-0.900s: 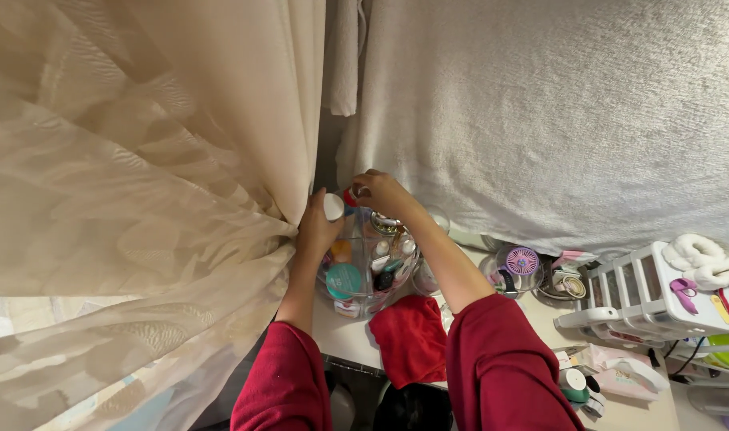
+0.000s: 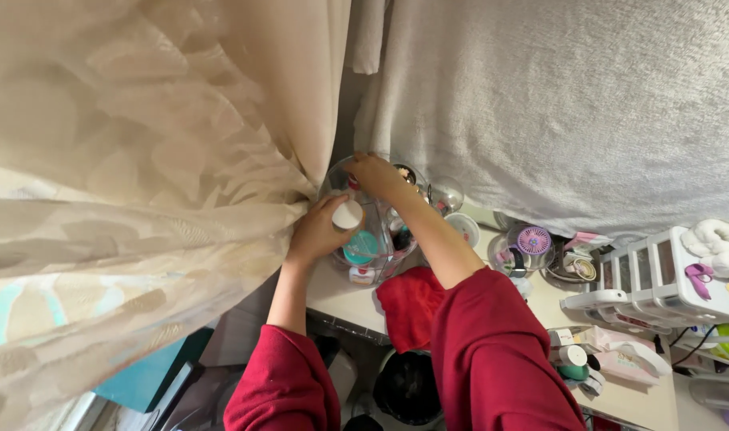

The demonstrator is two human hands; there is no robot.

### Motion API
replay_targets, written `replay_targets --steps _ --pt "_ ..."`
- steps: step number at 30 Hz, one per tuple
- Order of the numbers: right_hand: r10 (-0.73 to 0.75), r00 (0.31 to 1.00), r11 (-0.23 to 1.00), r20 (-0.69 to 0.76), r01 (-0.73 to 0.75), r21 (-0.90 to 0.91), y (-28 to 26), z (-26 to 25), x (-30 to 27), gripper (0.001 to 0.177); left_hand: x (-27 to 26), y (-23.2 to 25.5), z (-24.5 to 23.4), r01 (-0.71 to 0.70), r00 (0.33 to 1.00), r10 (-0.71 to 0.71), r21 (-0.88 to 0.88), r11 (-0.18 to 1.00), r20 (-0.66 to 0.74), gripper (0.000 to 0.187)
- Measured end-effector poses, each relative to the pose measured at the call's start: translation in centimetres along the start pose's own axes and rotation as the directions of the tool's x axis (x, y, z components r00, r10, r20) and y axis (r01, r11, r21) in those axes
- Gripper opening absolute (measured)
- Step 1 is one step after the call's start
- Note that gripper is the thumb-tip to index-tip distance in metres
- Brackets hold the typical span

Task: The person cleans a vanity surface with a red cloth and spray, then organizes various cosmetic items including jars, tubes, and bottles. They wipe containers and place them into a rotating organizer and a white shelf unit.

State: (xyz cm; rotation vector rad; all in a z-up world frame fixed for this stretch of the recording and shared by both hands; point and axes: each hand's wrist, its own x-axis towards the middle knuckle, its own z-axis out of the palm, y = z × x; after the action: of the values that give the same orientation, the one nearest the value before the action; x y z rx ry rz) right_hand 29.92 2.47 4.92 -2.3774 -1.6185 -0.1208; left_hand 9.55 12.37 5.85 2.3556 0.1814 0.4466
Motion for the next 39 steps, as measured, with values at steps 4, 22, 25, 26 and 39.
replay_targets --steps 4,22,25,26,39 --pt "0.049 0.986 0.998 0.160 -0.043 -0.041 -1.9 -1.7 -3.4 0.021 -1.3 -0.6 -0.4 -0.130 0.990 0.133 0.066 0.989 -0.037 0.063" --pt "-0.026 0.995 0.986 0.101 0.042 -0.162 -8.2 -6.0 -13.1 0.039 -1.6 1.8 1.5 -0.104 0.995 0.101 0.279 0.955 0.026 0.057" --pt "-0.015 0.996 0.990 0.083 0.027 -0.141 -7.9 -5.6 -13.5 0.031 -1.4 1.2 2.3 -0.146 0.989 0.133 0.276 0.950 0.063 0.056" --pt "-0.010 0.997 0.991 0.072 0.020 -0.135 -7.9 -5.5 -13.6 0.030 -1.6 1.1 2.6 -0.160 0.987 0.146 0.287 0.945 0.069 0.058" --pt "0.042 0.997 0.983 -0.070 -0.054 -0.177 -8.8 -3.8 -14.1 0.048 -3.5 -1.8 3.2 -0.051 0.992 0.060 0.072 0.996 -0.115 0.082"
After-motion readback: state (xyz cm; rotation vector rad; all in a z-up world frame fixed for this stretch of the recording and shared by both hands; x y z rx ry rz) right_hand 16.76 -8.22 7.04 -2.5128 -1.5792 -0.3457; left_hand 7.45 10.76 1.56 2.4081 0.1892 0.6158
